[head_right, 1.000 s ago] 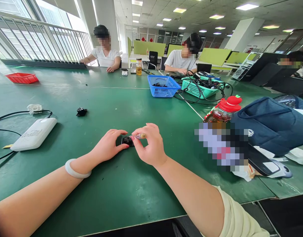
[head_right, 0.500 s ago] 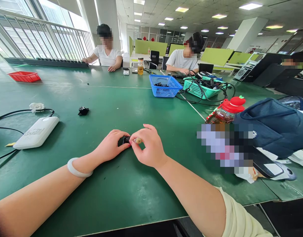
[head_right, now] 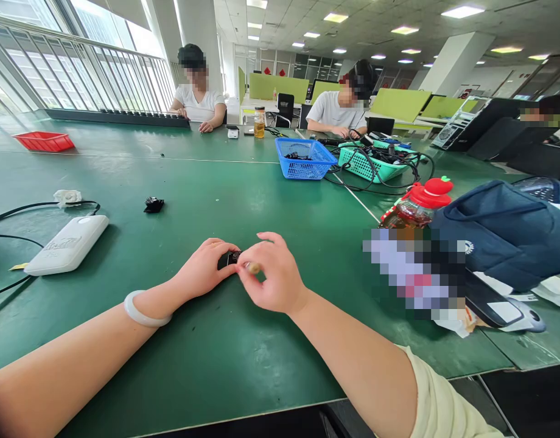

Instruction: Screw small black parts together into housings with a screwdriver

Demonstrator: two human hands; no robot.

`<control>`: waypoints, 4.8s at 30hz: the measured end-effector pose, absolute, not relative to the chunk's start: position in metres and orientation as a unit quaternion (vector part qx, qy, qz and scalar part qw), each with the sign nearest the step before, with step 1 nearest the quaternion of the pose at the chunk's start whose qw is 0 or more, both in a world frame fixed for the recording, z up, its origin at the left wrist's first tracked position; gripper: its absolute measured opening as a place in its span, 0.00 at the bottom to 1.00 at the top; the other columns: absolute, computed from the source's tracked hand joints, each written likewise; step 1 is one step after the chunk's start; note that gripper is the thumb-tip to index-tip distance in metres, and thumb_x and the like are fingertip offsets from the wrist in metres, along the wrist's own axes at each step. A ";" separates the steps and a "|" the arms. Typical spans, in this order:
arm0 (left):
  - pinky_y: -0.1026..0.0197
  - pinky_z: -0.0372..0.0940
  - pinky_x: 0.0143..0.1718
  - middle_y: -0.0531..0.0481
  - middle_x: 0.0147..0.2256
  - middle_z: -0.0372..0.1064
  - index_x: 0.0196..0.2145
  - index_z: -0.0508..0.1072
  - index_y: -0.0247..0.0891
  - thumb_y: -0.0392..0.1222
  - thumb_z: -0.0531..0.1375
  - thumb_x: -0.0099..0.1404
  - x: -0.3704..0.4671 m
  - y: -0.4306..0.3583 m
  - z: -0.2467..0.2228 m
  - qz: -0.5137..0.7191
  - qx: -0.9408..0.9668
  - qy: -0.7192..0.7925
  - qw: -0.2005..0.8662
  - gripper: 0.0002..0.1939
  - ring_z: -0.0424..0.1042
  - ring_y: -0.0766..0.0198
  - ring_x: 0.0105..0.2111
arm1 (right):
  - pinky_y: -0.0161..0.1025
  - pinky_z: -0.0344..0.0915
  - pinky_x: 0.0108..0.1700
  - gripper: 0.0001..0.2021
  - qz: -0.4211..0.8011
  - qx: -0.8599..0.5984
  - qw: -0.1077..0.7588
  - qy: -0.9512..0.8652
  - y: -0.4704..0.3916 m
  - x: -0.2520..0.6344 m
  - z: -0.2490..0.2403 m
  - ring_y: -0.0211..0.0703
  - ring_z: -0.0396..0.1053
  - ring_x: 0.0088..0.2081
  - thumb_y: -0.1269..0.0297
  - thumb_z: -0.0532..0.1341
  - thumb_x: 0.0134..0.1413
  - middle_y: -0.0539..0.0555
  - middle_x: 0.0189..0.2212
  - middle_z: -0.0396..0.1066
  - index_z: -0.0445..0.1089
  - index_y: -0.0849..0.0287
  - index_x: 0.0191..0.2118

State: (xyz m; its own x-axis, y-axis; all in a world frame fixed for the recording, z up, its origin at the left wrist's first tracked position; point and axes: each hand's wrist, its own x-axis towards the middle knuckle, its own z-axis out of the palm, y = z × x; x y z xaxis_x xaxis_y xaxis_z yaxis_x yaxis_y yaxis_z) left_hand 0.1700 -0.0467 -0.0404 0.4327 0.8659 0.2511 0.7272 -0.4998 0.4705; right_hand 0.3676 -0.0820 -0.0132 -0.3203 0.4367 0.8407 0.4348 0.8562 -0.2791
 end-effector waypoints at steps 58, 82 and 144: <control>0.45 0.65 0.55 0.46 0.43 0.76 0.43 0.76 0.41 0.47 0.61 0.63 0.170 -0.047 -0.039 0.230 0.831 0.479 0.162 0.13 0.67 0.47 0.52 | 0.50 0.66 0.55 0.07 -0.026 -0.236 0.526 -0.817 -0.080 0.369 -0.015 0.37 0.72 0.26 0.74 0.61 0.55 0.45 0.25 0.74 0.65 0.54 0.34; 0.45 0.65 0.54 0.46 0.44 0.76 0.44 0.75 0.40 0.41 0.58 0.63 0.170 -0.047 -0.040 0.231 0.833 0.478 0.153 0.12 0.67 0.48 0.52 | 0.46 0.67 0.57 0.06 -0.197 -0.116 0.420 -0.878 -0.082 0.358 -0.024 0.36 0.69 0.30 0.70 0.63 0.59 0.45 0.24 0.70 0.70 0.54 0.30; 0.43 0.64 0.57 0.44 0.47 0.74 0.47 0.74 0.41 0.50 0.61 0.64 0.168 -0.045 -0.042 0.214 0.821 0.497 0.181 0.16 0.66 0.46 0.55 | 0.41 0.71 0.39 0.09 0.073 -0.436 0.622 -0.647 -0.054 0.375 -0.031 0.40 0.72 0.29 0.60 0.66 0.56 0.48 0.27 0.72 0.67 0.54 0.29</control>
